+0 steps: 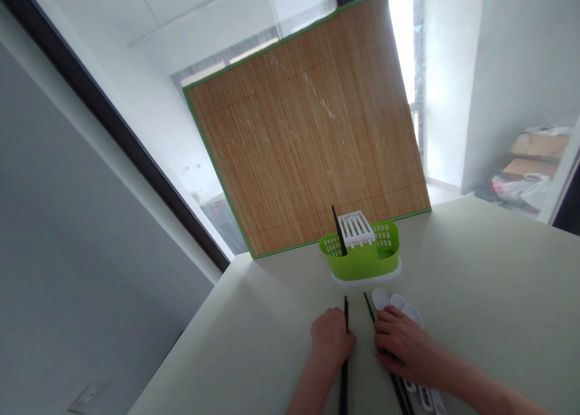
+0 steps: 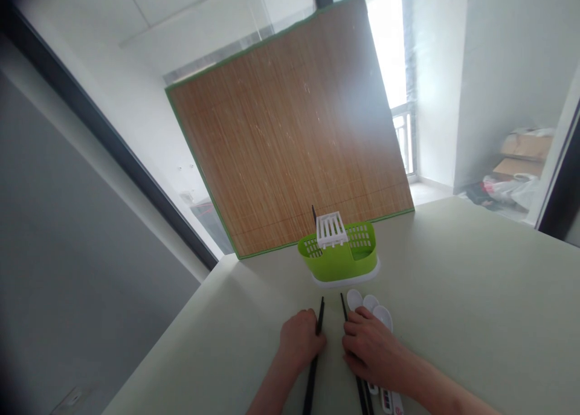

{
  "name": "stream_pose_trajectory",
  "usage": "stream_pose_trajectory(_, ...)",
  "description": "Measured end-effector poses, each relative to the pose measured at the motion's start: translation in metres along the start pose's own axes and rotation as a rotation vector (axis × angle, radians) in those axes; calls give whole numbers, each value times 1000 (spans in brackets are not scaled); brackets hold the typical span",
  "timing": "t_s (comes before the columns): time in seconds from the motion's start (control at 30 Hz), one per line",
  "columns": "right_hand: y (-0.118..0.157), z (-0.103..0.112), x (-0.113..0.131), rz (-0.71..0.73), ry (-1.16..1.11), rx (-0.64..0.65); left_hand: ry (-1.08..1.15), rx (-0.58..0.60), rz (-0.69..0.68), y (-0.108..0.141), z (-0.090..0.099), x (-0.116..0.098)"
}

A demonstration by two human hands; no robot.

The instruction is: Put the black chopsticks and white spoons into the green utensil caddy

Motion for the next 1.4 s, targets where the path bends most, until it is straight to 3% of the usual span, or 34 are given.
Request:
stream_pose_trajectory(0.17, 0, -1, 0, -7, 3, -24, -93, 36, 23, -2, -5, 0)
stream_pose_trajectory(0.33, -1, 1, -2, -23, -1, -54, -90, -55, 38, -3, -1, 8)
stream_pose_trajectory(0.47, 0, 7, -2, -63, -73, -85, 122, -217, -32, 6, 40, 8)
stream_pose_trajectory(0.57, 2, 9, -1, -111, -150, -137, 503, -367, -205, 18, 81, 2)
stream_pose_trajectory(0.67, 4, 7, -1, -162, -215, -156, 849, -410, -288, 24, 101, -2)
stream_pose_trajectory(0.83, 2, 1, -2, -147, -274, -154, 1022, -449, -313, 25, 97, -6)
stream_pose_trajectory(1.03, -3, -4, 0, -120, -227, -159, 1090, -368, -336, 26, 80, -12)
stream_pose_trajectory(1.2, -5, -7, 1, -104, -145, -124, 1089, -333, -357, 30, 74, -13)
stream_pose_trajectory(1.4, -4, -9, 2, -92, -130, -138, 997, -378, -408, 39, 80, -11)
Point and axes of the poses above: each hand's wrist, its own y-axis away from the middle knuckle, its own z-axis out of the back of the hand, x = y × z, the point moved 5 cm from there along -y, towards the middle knuckle, and after that the axes turned 6 degrees about -x, right-handed, at the moved point
